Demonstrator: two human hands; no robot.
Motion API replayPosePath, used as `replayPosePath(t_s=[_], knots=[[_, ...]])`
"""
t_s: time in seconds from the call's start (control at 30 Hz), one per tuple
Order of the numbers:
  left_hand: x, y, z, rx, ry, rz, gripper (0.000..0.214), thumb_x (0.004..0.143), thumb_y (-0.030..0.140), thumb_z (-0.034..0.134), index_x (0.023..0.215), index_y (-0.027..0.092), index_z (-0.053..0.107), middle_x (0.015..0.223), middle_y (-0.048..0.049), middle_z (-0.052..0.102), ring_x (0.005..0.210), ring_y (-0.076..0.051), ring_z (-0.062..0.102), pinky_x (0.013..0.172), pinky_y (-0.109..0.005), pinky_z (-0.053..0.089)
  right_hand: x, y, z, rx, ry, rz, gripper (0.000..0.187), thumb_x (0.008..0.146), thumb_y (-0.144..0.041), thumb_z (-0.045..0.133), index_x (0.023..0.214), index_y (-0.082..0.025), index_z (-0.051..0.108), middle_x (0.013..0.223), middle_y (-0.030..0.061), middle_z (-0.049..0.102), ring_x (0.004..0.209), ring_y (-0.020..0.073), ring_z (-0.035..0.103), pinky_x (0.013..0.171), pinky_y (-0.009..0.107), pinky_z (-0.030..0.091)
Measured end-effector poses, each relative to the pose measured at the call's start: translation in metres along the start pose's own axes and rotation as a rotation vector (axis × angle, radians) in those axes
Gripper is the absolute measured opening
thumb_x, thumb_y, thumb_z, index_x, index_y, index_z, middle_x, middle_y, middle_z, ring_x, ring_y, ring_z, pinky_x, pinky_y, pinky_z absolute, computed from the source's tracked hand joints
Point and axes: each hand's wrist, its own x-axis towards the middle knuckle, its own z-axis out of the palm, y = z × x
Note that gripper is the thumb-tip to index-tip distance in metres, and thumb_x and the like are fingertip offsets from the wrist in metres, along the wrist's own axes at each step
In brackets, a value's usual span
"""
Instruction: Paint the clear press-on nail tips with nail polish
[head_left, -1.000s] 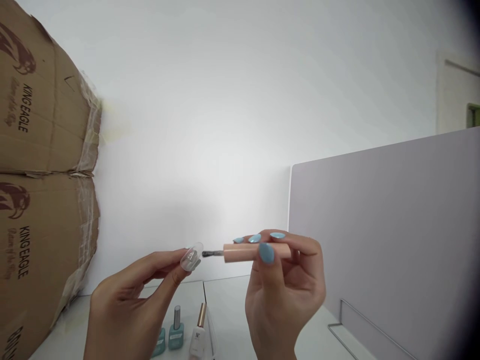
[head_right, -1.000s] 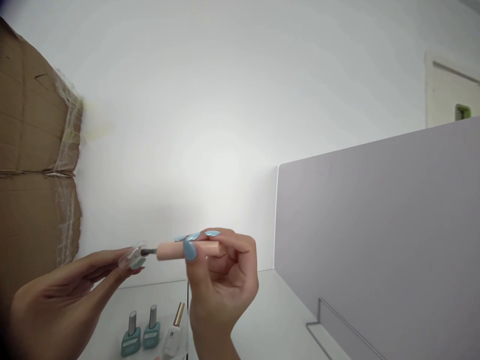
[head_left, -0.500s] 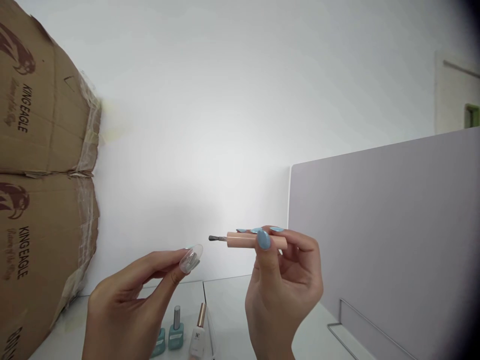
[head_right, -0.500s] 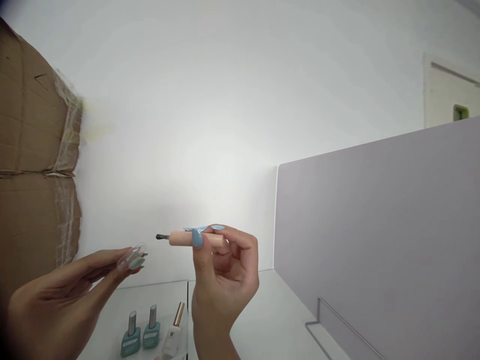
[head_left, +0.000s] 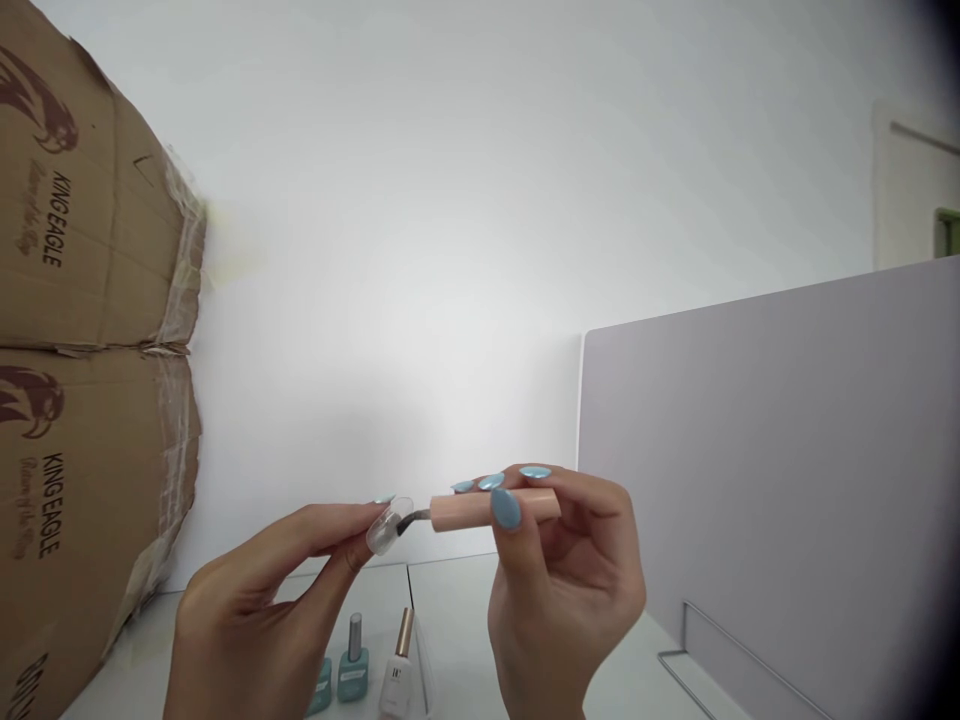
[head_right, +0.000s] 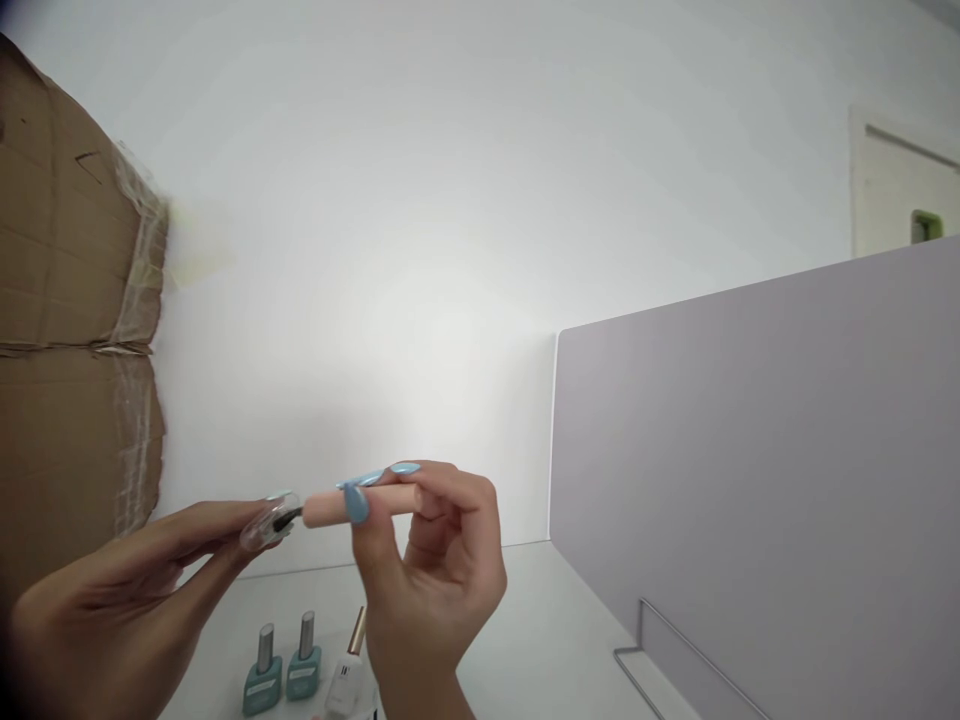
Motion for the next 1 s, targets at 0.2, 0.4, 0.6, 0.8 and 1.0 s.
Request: replayPosePath(t_s=[0.2,0.4,0.6,0.8,1.0], knots=[[0.000,-0.001,-0.004,0.006,0.028,0.019,0.005,0.084,0.044,0.084,0.086,0.039,0.085,0.085,0.0088,0.085,0.066,-0.018,0.077,0.053,-0.021,0.062,0.002,0.001,-0.002,-0.071,0.117,0.052,0.019,0.080,-0.023,0.089,0.084,-0.024,0.070,0.066,-0.0041,0.071,0.067,0.0136,0.073,0.066,0.028,0.066],[0.001,0.001,0.004,-0.028,0.016,0.015,0.005,0.083,0.039,0.084,0.088,0.039,0.085,0.088,0.0090,0.085,0.070,-0.015,0.078,0.059,-0.017,0.061,-0.001,0.001,-0.003,0.032,-0.047,-0.044,0.012,0.084,-0.020,0.083,0.088,-0.024,0.073,0.072,-0.0039,0.070,0.059,0.0136,0.072,0.053,0.027,0.065],[0.000,-0.001,0.004,-0.024,0.007,0.035,0.005,0.084,0.039,0.082,0.089,0.040,0.084,0.089,0.0098,0.085,0.072,-0.015,0.079,0.056,-0.016,0.060,-0.002,-0.004,-0.001,-0.010,-0.065,0.009,0.023,0.076,-0.007,0.081,0.087,-0.025,0.073,0.073,-0.0067,0.072,0.062,0.0102,0.074,0.060,0.022,0.066],[0.002,-0.002,-0.002,-0.032,0.006,0.121,0.006,0.084,0.037,0.085,0.090,0.039,0.084,0.085,0.0093,0.085,0.062,-0.015,0.077,0.050,-0.016,0.059,0.002,-0.005,0.002,-0.050,0.041,0.047,0.019,0.080,-0.019,0.087,0.085,-0.023,0.069,0.068,-0.0057,0.072,0.065,0.0108,0.073,0.064,0.024,0.065],[0.000,0.001,-0.002,-0.032,0.025,0.058,0.006,0.083,0.036,0.086,0.089,0.039,0.084,0.086,0.0094,0.085,0.067,-0.015,0.078,0.057,-0.017,0.062,0.002,-0.005,-0.002,-0.024,0.077,0.107,0.021,0.081,-0.028,0.089,0.084,-0.022,0.069,0.071,-0.0049,0.071,0.064,0.0122,0.075,0.064,0.027,0.066]])
